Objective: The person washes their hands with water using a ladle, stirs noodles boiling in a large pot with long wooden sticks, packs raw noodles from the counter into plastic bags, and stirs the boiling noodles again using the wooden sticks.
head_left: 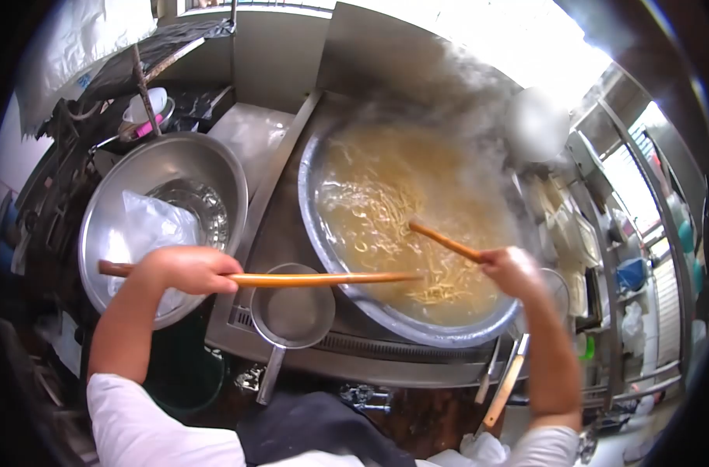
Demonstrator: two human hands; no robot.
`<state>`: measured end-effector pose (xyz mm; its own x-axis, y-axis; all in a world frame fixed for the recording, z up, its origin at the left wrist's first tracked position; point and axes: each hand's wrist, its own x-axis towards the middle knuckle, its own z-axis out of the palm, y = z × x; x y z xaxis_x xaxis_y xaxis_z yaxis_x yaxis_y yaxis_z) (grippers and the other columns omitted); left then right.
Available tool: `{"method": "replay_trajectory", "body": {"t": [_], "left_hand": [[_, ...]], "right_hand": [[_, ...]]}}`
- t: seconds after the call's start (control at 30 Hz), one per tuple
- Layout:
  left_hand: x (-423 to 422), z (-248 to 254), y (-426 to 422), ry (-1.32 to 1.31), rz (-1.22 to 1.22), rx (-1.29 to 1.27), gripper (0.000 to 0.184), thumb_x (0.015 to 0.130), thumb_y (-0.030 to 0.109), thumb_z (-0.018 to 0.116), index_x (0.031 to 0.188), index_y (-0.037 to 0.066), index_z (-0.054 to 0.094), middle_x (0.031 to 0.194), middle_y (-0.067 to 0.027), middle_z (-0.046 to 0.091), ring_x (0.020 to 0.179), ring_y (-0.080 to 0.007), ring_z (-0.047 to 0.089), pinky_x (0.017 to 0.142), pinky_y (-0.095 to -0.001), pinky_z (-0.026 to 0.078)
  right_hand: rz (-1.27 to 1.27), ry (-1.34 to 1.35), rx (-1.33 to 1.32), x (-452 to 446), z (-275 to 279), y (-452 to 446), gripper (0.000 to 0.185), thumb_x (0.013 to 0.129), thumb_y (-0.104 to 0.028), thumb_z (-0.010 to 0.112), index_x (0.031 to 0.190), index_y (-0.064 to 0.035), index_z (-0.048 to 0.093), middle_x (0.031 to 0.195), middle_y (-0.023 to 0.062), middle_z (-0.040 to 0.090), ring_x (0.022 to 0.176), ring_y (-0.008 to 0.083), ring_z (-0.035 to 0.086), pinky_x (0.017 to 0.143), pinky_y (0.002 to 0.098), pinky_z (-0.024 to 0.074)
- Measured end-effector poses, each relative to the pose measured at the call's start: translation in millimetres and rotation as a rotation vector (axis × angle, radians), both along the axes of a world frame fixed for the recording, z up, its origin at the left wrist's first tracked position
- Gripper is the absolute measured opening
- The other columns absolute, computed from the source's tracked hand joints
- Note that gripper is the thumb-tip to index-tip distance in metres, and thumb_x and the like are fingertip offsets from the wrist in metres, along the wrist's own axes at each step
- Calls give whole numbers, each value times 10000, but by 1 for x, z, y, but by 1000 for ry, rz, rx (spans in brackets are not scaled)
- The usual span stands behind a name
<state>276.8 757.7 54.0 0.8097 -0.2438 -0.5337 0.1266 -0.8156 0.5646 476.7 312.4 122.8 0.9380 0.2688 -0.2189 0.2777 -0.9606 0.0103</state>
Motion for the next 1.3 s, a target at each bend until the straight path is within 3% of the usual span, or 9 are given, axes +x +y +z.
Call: {"method": "replay_trajectory", "body": {"t": [0.1, 0.17, 0.2, 0.3, 0.47, 0.6, 0.83, 1.0, 1.3], "left_hand": [[-21, 26, 29, 132, 306, -118, 287, 895, 276, 571, 1086, 66, 612, 739, -20, 586, 654, -119, 555, 599, -296, 456], [-18, 40, 38, 86, 425, -110, 265, 899, 268, 565, 1082, 83, 612, 672, 32, 521, 566, -61, 485, 509, -244, 412], [-10, 49, 37, 58, 460, -64, 267, 894, 267, 566, 1075, 77, 611, 649, 28, 524, 522, -66, 472, 467, -242, 399], [36, 66, 15, -116, 457, 13, 282, 889, 269, 565, 1082, 69, 607, 666, 8, 538, 530, -76, 491, 472, -253, 418], [132, 59, -55, -425, 232, 302, 318, 888, 272, 538, 1081, 25, 597, 889, -142, 645, 836, -264, 613, 758, -394, 471], [185, 52, -115, -364, 227, 526, 266, 862, 236, 516, 1022, 52, 621, 973, -170, 656, 960, -316, 618, 832, -435, 470], [214, -14, -190, -384, -90, 798, 249, 839, 147, 559, 1048, 84, 679, 949, -88, 701, 913, -268, 681, 734, -388, 546], [237, -70, -216, -320, -156, 796, 253, 809, 144, 629, 1049, 95, 695, 1009, -78, 702, 955, -241, 675, 736, -405, 546], [226, -80, -226, -244, -221, 678, 275, 848, 140, 564, 1092, 96, 684, 1076, -83, 683, 1001, -252, 656, 808, -399, 532]], "right_hand": [[-84, -139, 146, 31, -94, 22, 298, 829, -294, 614, 1097, -178, 675, 935, 132, 680, 911, 320, 642, 801, 394, 500], [-229, -138, 563, 69, -162, 15, 309, 829, -238, 635, 1090, -75, 670, 757, 82, 673, 676, 163, 616, 667, 316, 494], [-413, -62, 691, 100, -202, 8, 357, 858, -274, 596, 1157, -83, 638, 1019, 154, 680, 929, 290, 656, 837, 374, 487], [-572, -71, 1095, 125, -260, 19, 404, 863, -268, 613, 1180, -17, 612, 1057, 155, 679, 941, 256, 659, 851, 348, 478], [-426, -129, 1085, 133, -281, -9, 389, 859, -235, 636, 1178, -14, 613, 819, 46, 619, 672, 125, 543, 599, 272, 417], [-257, 44, 972, 69, -211, -111, 304, 869, -229, 606, 1111, -51, 648, 651, -37, 494, 542, 61, 447, 481, 263, 367], [-480, 90, 596, -118, 70, -262, 321, 857, -144, 599, 1150, -19, 645, 681, -68, 548, 532, 16, 447, 460, 184, 349], [-611, -158, 457, -222, 187, -281, 292, 794, -43, 584, 1073, 42, 593, 812, 63, 580, 586, 104, 518, 529, 240, 470], [-496, 343, 114, -115, 138, -179, 298, 836, -158, 647, 1103, -25, 668, 617, 21, 603, 516, 71, 531, 468, 243, 432]]}}
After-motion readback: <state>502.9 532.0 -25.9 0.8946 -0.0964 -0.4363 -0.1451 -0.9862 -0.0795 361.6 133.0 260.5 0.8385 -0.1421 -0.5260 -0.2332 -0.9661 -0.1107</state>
